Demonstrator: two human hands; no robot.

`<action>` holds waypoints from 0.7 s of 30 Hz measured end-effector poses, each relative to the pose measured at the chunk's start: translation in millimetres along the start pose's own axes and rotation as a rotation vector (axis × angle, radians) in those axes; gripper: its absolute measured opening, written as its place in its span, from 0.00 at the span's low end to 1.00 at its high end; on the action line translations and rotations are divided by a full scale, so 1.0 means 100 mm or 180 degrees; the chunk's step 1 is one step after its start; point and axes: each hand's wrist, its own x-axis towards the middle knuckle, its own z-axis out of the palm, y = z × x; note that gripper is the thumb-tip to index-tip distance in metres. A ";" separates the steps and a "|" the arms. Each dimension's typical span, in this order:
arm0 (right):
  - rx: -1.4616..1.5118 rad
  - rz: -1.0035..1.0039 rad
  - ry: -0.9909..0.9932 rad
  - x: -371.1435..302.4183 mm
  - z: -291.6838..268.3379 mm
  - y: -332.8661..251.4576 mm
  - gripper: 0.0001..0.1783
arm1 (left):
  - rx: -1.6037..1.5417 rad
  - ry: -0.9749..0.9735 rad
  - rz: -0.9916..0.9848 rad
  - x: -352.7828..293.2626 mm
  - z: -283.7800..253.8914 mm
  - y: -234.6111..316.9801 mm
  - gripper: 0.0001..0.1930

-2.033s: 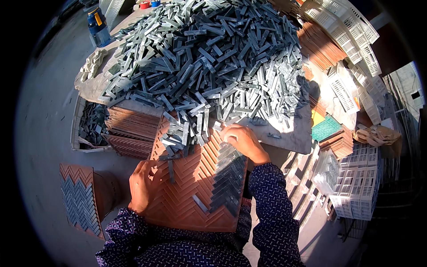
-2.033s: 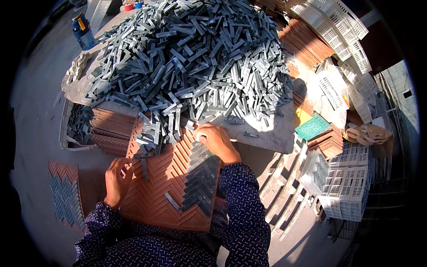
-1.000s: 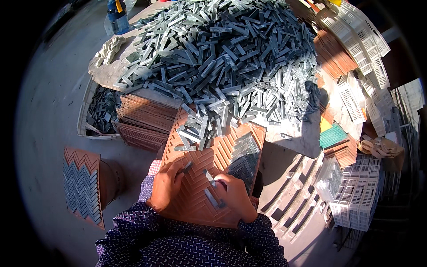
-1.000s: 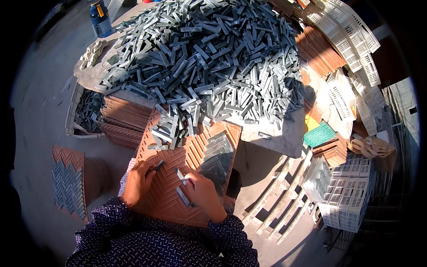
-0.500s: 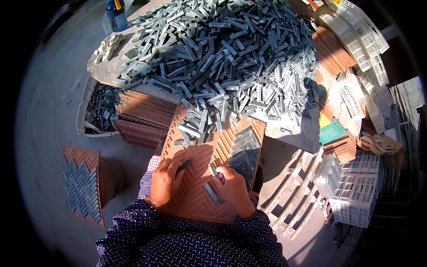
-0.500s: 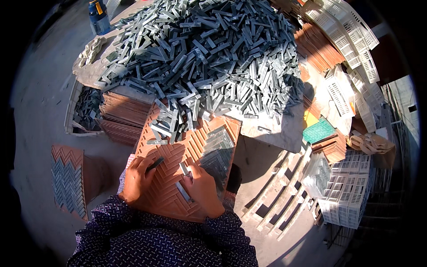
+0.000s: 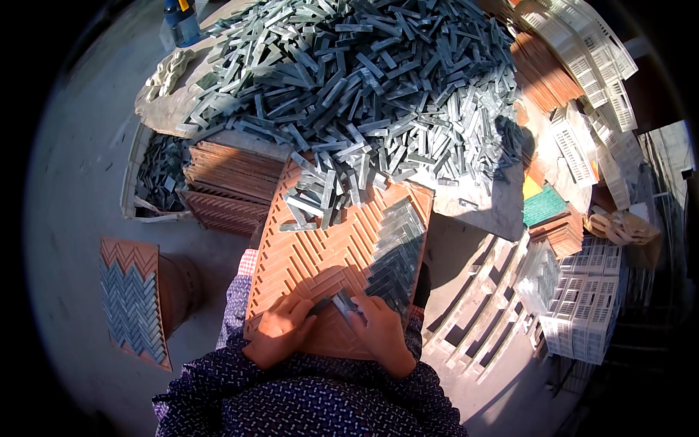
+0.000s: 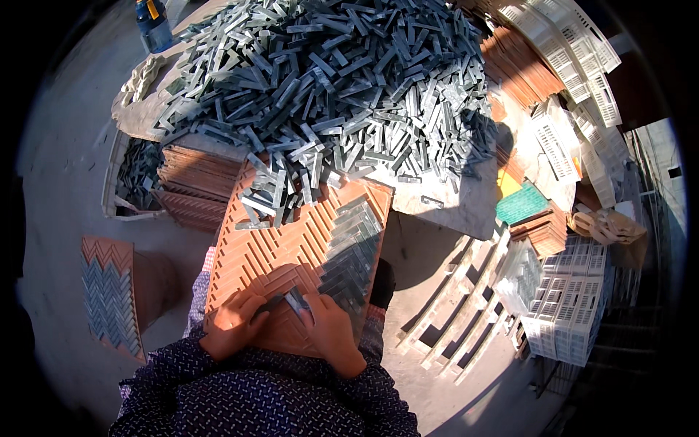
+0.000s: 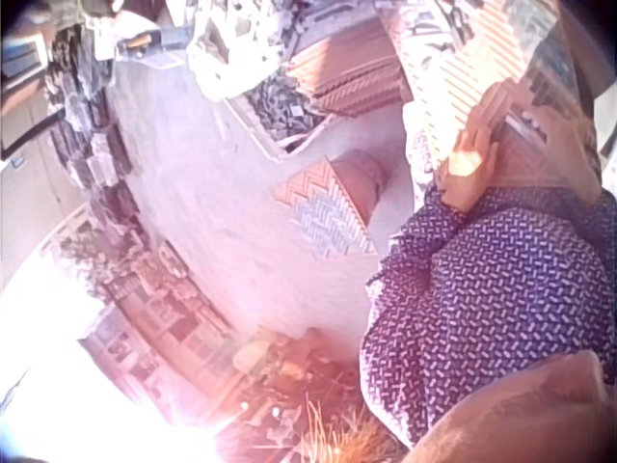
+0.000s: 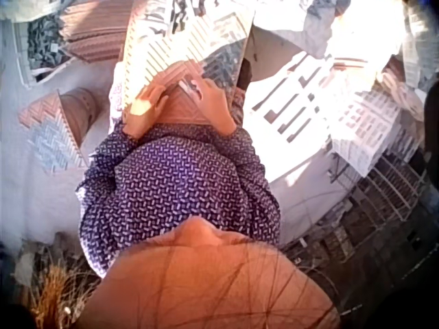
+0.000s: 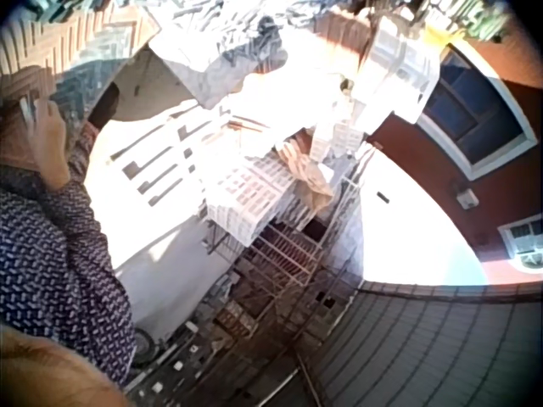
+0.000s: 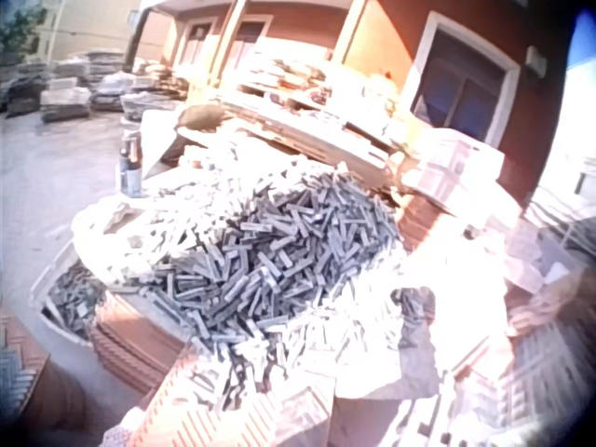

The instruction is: The person assembles small rectangular tiles onto a larger board, arranging them in a herringbone pattern. The person picks tiles from a nearby pile and places them one by one into the grooves of the board, continuing the pattern across the surface.

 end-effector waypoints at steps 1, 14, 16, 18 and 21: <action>-0.0017 -0.0032 -0.0021 0.00 -0.01 0.01 0.13 | -0.0025 0.0052 -0.0013 0.00 0.00 0.00 0.13; -0.0125 -0.0272 -0.0084 0.08 -0.02 -0.05 0.19 | -0.0002 -0.0031 0.0007 0.02 -0.03 0.03 0.14; -0.0185 -0.0435 -0.0205 0.09 0.00 -0.06 0.21 | 0.0084 -0.0063 0.0001 0.02 -0.05 0.05 0.14; -0.0328 -0.0399 -0.0537 0.11 0.03 -0.05 0.23 | 0.0084 -0.0055 0.0006 0.01 -0.05 0.05 0.15; -0.0517 -0.0739 -0.0568 0.13 0.03 -0.02 0.24 | -0.0003 0.0026 -0.0035 -0.04 -0.07 0.00 0.14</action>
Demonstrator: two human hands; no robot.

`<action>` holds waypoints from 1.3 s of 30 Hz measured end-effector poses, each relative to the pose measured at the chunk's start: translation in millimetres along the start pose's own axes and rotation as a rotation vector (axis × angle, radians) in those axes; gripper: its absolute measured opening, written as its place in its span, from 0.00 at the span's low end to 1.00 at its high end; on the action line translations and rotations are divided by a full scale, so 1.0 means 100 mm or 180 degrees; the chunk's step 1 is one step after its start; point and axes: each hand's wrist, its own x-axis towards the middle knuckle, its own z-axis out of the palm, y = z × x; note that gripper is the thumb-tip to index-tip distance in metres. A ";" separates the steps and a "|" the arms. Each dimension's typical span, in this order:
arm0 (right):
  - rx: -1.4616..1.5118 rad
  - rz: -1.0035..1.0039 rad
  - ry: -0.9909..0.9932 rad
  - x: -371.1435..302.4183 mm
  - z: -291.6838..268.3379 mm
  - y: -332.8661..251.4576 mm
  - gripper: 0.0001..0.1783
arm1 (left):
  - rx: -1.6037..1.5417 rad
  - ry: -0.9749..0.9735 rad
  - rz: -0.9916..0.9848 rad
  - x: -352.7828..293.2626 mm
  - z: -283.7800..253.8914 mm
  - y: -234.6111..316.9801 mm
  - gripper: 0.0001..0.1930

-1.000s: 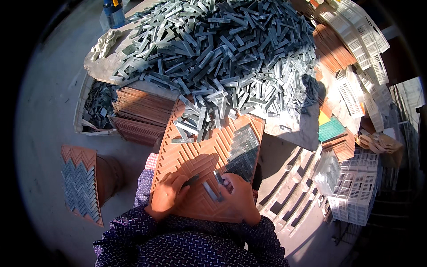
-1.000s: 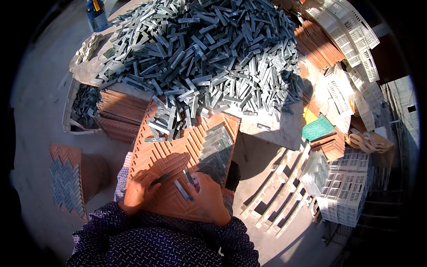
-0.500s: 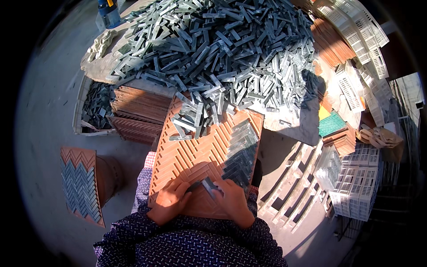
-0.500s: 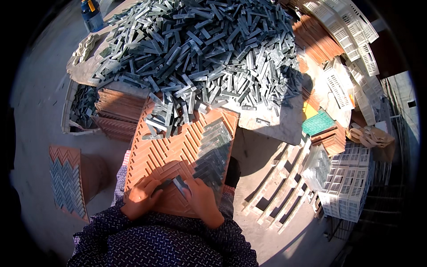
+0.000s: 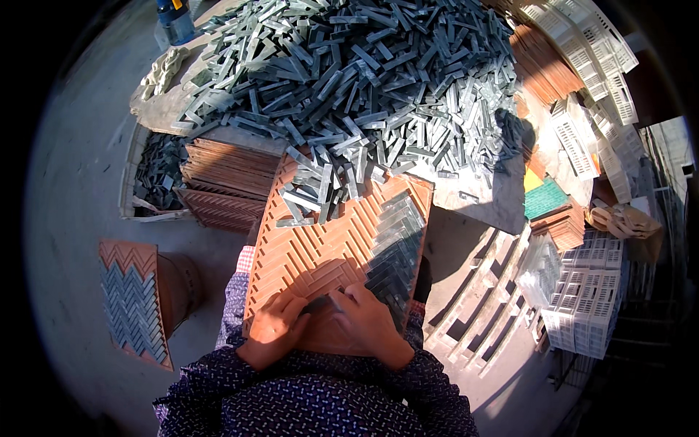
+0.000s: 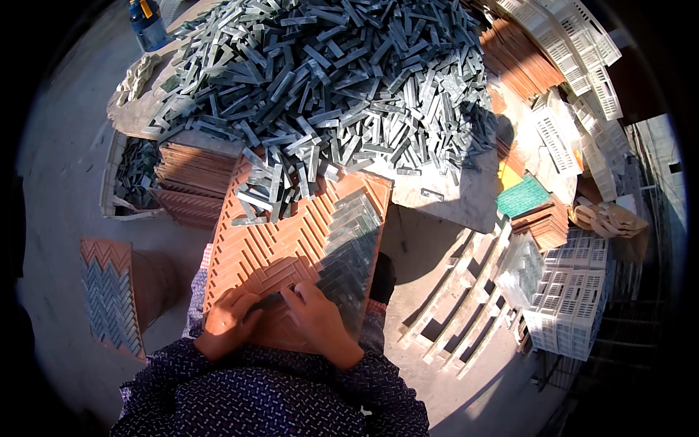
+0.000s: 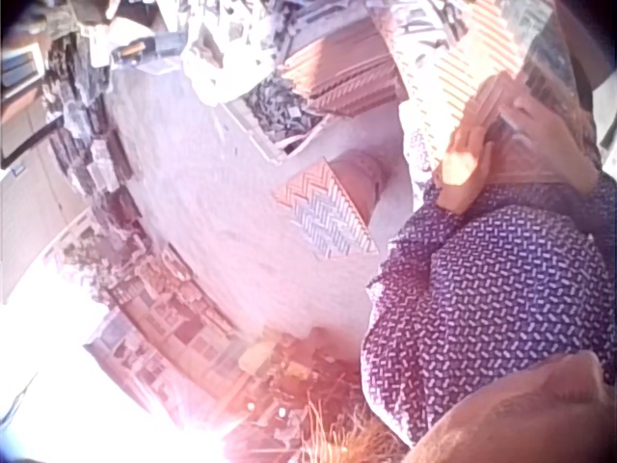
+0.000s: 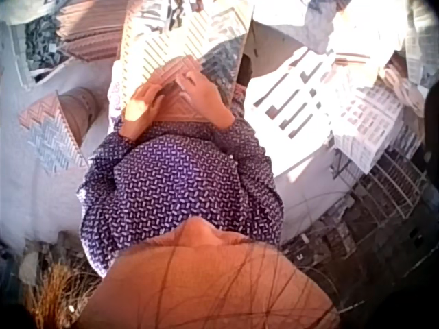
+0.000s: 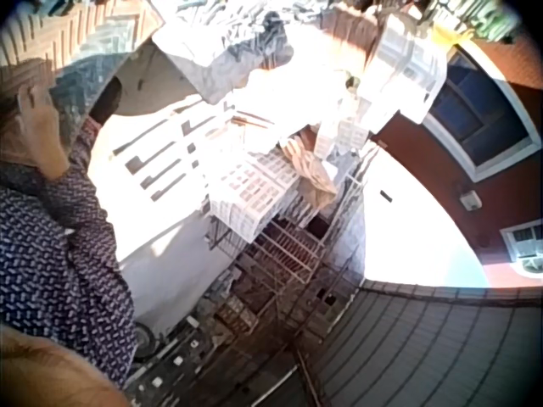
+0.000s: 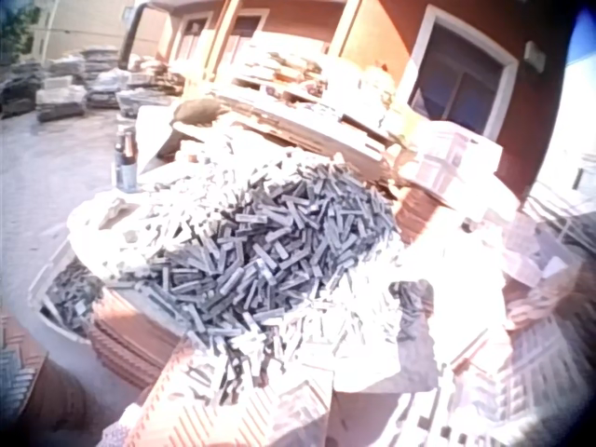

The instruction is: The person assembles small rectangular tiles onto a larger board, arranging them in a herringbone pattern. The person picks tiles from a nearby pile and places them one by one into the grooves of the board, continuing the pattern across the surface.

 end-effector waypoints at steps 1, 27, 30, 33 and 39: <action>-0.0063 -0.0041 0.0053 -0.02 0.02 0.02 0.23 | -0.0053 0.0034 0.0004 0.01 -0.01 -0.01 0.14; 0.0165 0.0702 0.0459 -0.04 0.08 -0.01 0.16 | -0.0099 -0.0068 0.0059 0.00 0.04 -0.07 0.12; 0.0461 0.0721 0.0350 -0.01 0.03 0.06 0.16 | -0.0115 -0.0147 0.0096 0.05 0.06 -0.03 0.13; 0.1001 0.0643 0.0236 0.05 -0.19 0.10 0.15 | -0.0058 -0.0109 0.0117 0.05 0.08 0.00 0.14; 0.0958 0.0962 0.0855 -0.04 -0.40 0.22 0.12 | 0.0131 -0.0111 0.0243 0.09 0.12 0.00 0.13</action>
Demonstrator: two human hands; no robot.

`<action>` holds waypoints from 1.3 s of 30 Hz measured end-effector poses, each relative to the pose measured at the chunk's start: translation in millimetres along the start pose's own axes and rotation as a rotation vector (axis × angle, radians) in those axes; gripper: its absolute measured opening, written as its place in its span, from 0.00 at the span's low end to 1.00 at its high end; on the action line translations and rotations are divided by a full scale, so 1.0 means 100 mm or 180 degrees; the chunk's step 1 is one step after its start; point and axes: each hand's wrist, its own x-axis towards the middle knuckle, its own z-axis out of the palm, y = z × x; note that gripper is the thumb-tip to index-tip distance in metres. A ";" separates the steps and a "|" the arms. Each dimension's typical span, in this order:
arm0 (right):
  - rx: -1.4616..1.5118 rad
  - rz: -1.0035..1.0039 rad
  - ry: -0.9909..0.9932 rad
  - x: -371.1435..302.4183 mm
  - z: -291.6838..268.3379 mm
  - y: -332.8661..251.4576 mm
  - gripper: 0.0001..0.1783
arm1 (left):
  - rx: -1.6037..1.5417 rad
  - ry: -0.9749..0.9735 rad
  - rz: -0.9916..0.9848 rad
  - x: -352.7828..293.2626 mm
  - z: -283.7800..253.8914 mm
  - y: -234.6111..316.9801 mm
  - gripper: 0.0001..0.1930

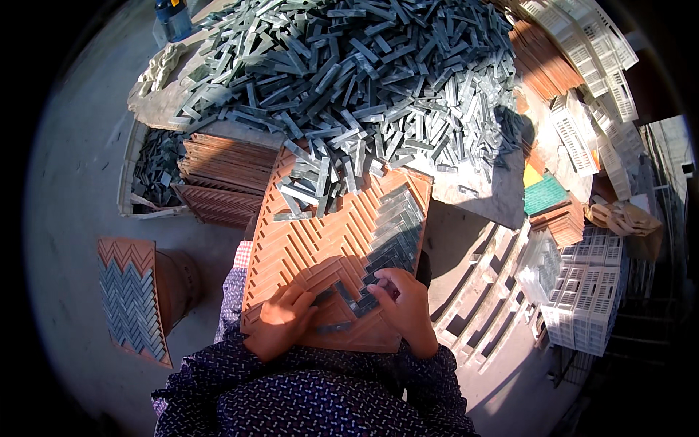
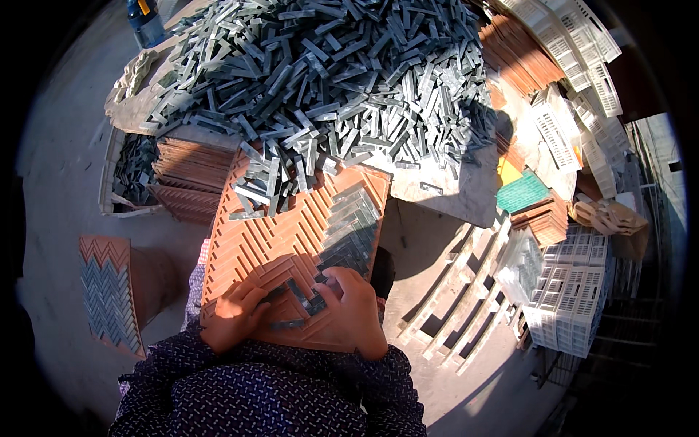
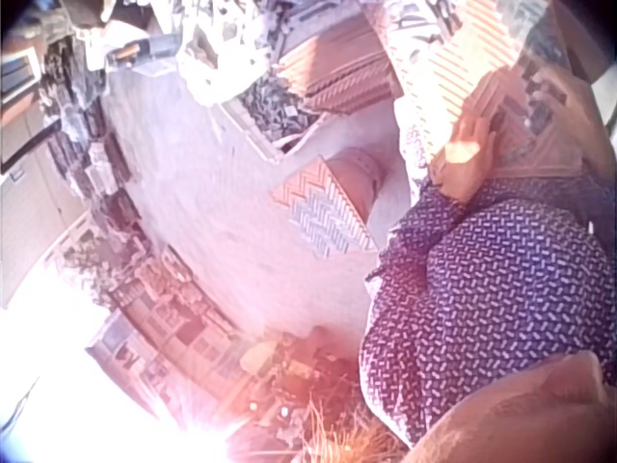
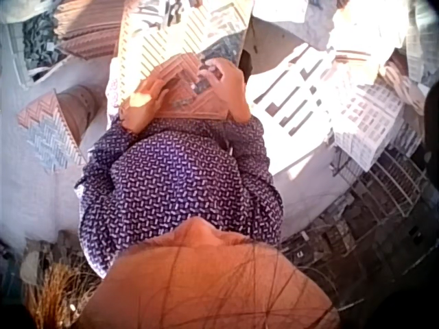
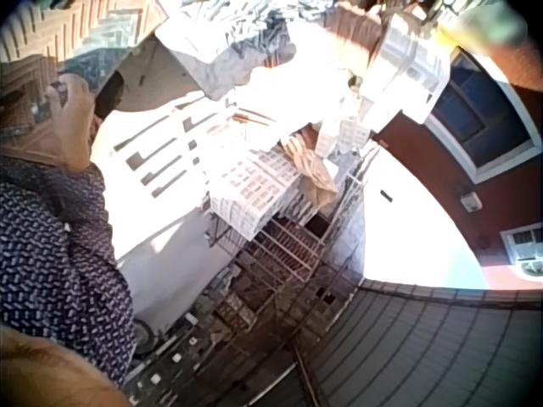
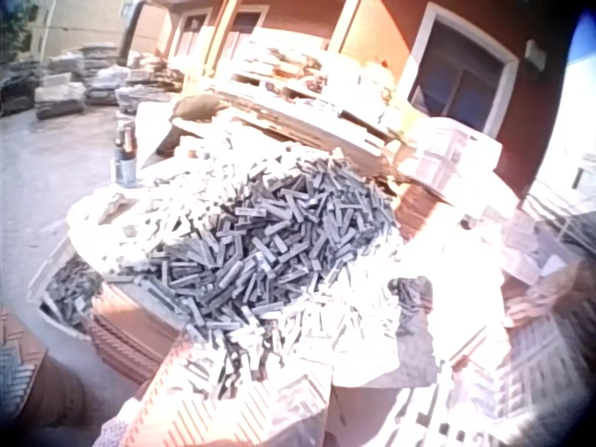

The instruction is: The person assembles small rectangular tiles onto a larger board, arranging them in a herringbone pattern. The person picks tiles from a nearby pile and places them one by one into the grooves of the board, continuing the pattern across the surface.

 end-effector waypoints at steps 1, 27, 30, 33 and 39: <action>0.0028 0.0024 -0.0044 -0.03 0.00 -0.01 0.12 | 0.0022 0.0016 0.0023 0.00 0.00 0.00 0.13; -0.0459 -0.0303 0.0002 -0.61 0.51 0.09 0.15 | -0.0115 0.0194 -0.0176 0.01 -0.01 0.03 0.12; -0.0473 -0.0319 -0.0039 -0.59 0.48 0.05 0.14 | -0.0151 0.0201 -0.0204 -0.01 -0.01 0.03 0.12; -0.0632 -0.0479 0.0002 -0.58 0.46 0.06 0.13 | -0.0180 0.0187 -0.0206 -0.02 -0.01 0.02 0.12; -0.0451 -0.0433 -0.0013 -0.55 0.51 0.08 0.11 | -0.0199 0.0172 -0.0160 -0.02 0.00 0.02 0.12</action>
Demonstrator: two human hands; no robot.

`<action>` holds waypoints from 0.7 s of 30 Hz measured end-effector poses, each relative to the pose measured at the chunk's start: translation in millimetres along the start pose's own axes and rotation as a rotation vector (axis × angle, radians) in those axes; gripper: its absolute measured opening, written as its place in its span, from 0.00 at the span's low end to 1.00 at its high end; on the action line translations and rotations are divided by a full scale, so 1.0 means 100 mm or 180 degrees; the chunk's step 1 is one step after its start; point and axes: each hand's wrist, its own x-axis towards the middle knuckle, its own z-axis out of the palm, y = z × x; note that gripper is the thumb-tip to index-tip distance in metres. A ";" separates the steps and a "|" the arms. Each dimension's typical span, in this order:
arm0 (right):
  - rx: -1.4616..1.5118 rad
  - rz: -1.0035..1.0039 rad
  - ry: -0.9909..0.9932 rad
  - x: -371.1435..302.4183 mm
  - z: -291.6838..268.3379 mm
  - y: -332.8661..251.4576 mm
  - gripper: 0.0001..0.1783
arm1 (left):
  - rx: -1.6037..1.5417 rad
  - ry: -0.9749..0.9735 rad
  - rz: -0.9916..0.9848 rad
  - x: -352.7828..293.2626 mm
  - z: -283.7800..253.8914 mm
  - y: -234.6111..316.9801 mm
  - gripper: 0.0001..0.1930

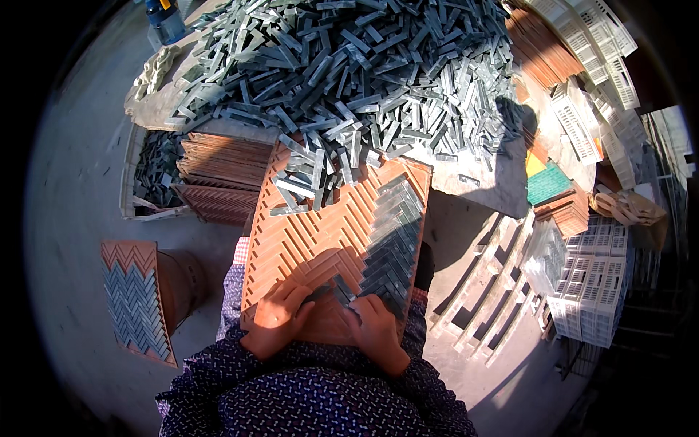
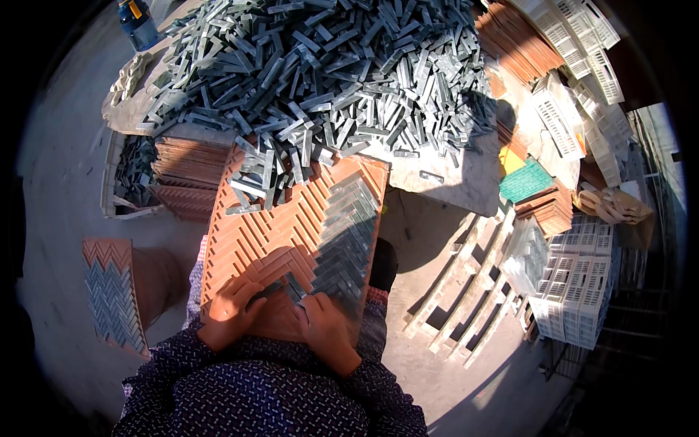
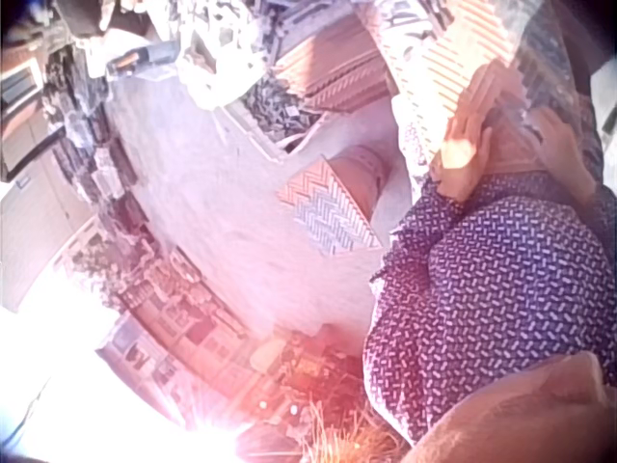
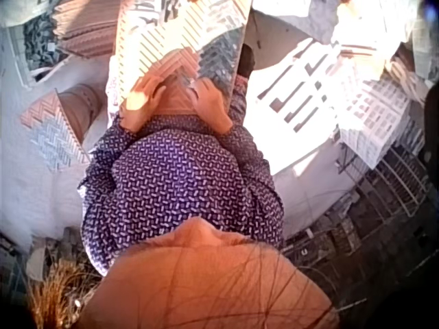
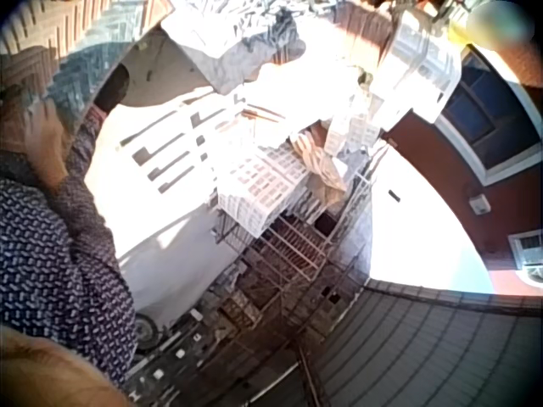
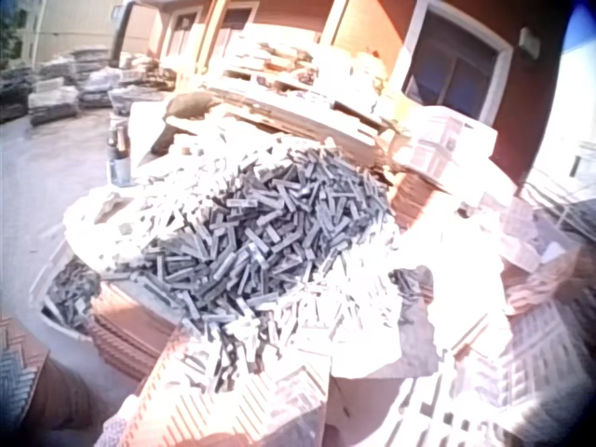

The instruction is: The person assembles small rectangular tiles onto a larger board, arranging them in a herringbone pattern. The person picks tiles from a nearby pile and places them one by one into the grooves of the board, continuing the pattern across the surface.

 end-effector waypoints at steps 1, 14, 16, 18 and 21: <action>-0.0020 0.0002 -0.0027 0.01 0.00 0.01 0.11 | -0.0012 -0.0012 0.0000 0.00 0.00 0.00 0.12; 0.0441 0.0302 0.0318 0.09 -0.30 0.05 0.10 | 0.0186 -0.0063 0.0004 -0.06 0.03 0.02 0.12; 0.0458 0.0280 0.0322 0.09 -0.29 0.05 0.10 | 0.0166 -0.0051 0.0003 -0.04 0.01 0.03 0.12; 0.0510 0.0306 0.0336 0.09 -0.30 0.03 0.10 | 0.0127 -0.0054 -0.0023 -0.02 -0.01 0.03 0.12; 0.0566 0.0219 0.0421 0.08 -0.31 0.04 0.09 | 0.0095 -0.0090 -0.0033 -0.02 -0.03 0.03 0.11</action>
